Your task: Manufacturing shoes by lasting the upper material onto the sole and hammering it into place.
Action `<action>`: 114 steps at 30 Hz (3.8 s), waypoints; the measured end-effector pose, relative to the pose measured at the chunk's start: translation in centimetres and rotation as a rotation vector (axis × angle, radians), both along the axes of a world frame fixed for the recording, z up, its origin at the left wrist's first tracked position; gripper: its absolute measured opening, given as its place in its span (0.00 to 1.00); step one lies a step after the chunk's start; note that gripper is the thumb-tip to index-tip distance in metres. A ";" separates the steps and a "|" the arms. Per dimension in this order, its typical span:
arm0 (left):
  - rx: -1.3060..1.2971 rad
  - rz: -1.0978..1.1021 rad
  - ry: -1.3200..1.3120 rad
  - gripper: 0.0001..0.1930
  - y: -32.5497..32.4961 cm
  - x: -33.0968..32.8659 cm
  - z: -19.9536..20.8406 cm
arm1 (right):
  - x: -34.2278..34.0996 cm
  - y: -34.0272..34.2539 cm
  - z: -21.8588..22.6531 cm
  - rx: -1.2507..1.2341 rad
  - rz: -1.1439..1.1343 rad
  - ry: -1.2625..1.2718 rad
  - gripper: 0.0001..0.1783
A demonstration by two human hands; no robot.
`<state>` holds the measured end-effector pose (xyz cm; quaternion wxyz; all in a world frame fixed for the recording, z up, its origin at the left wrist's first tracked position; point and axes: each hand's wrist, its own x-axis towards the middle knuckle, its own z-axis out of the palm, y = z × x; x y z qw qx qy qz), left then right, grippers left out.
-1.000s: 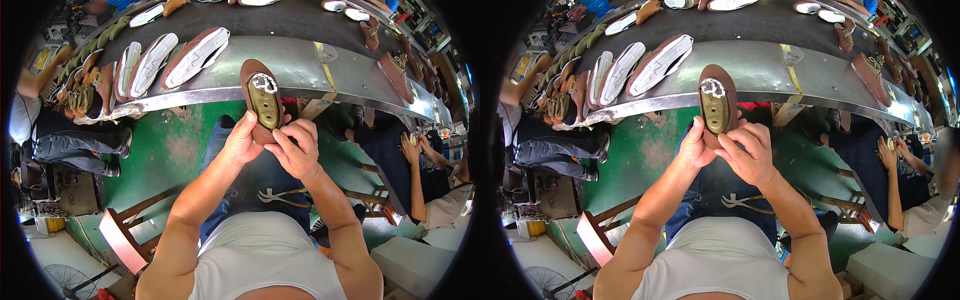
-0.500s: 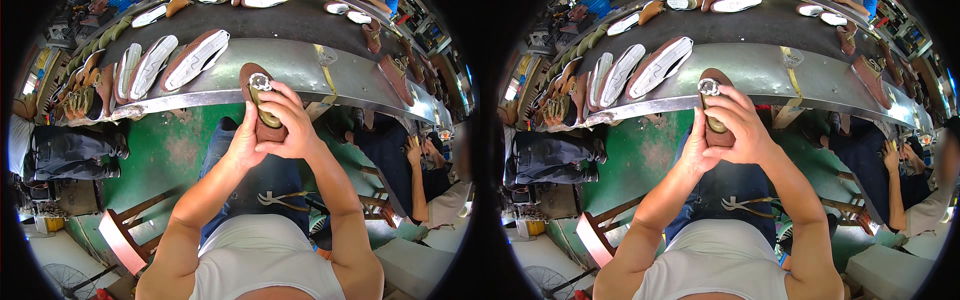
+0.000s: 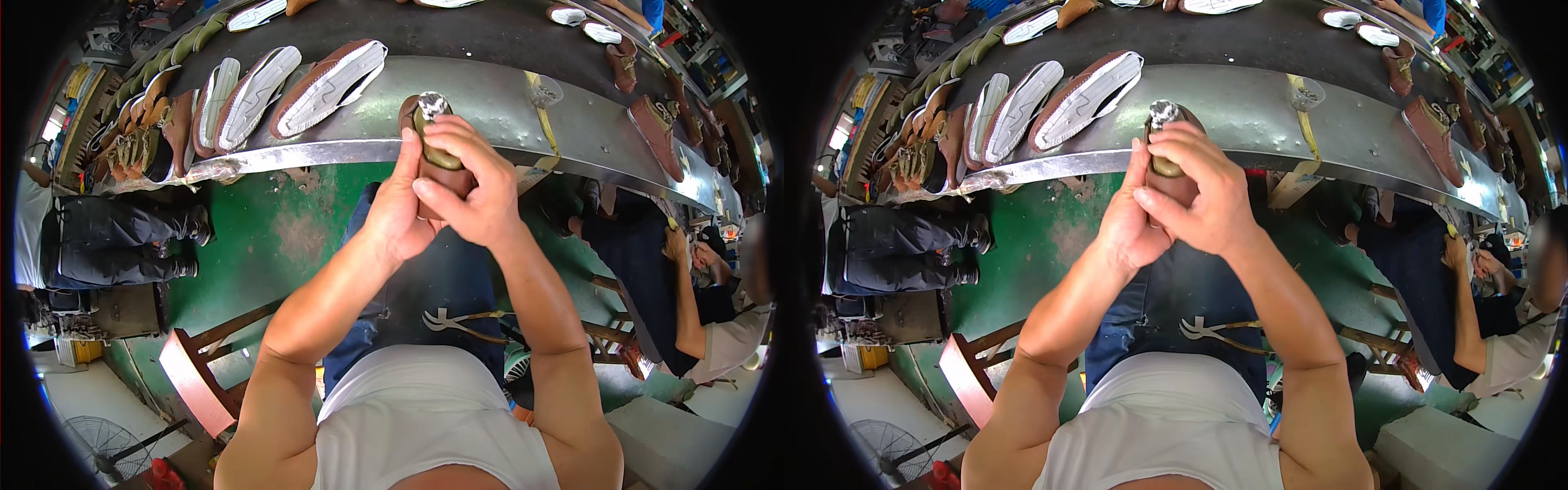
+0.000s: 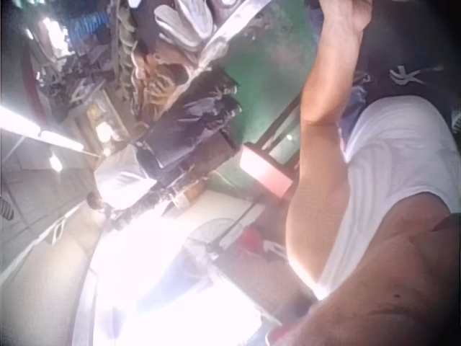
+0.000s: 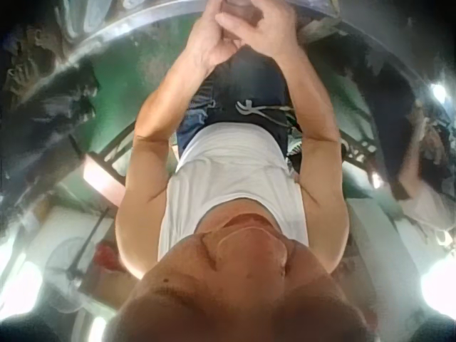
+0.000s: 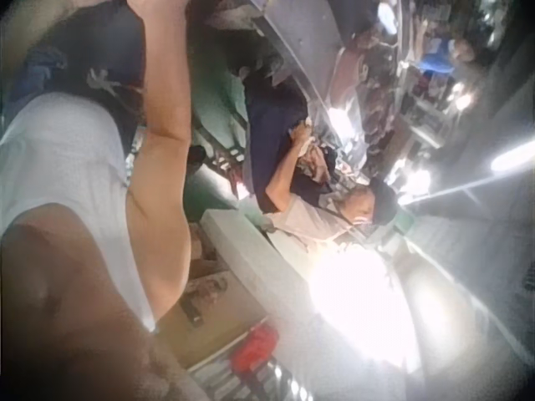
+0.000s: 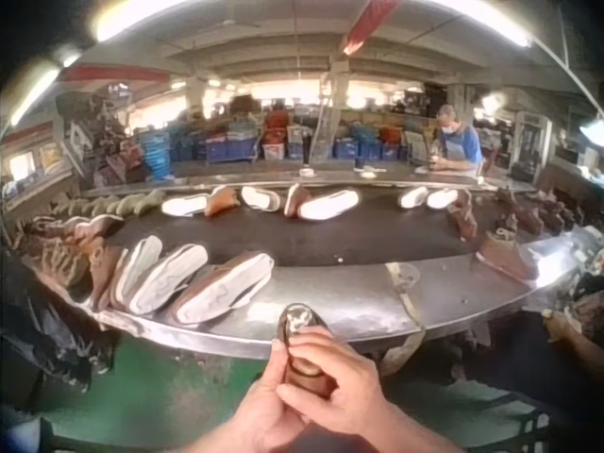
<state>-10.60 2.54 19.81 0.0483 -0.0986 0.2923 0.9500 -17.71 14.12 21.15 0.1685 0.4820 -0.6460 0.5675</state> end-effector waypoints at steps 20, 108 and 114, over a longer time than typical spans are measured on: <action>-0.092 -0.024 0.263 0.47 -1.1 3.5 -2.1 | 3.8 2.0 -4.5 -0.060 -0.177 0.281 0.20; -0.766 -0.013 0.187 0.30 -8.0 12.1 -12.0 | 13.2 3.7 -8.2 0.459 0.541 -1.445 0.14; -0.868 -0.035 0.140 0.29 -8.9 12.1 -12.1 | 11.9 3.1 -7.1 0.491 0.530 -1.533 0.14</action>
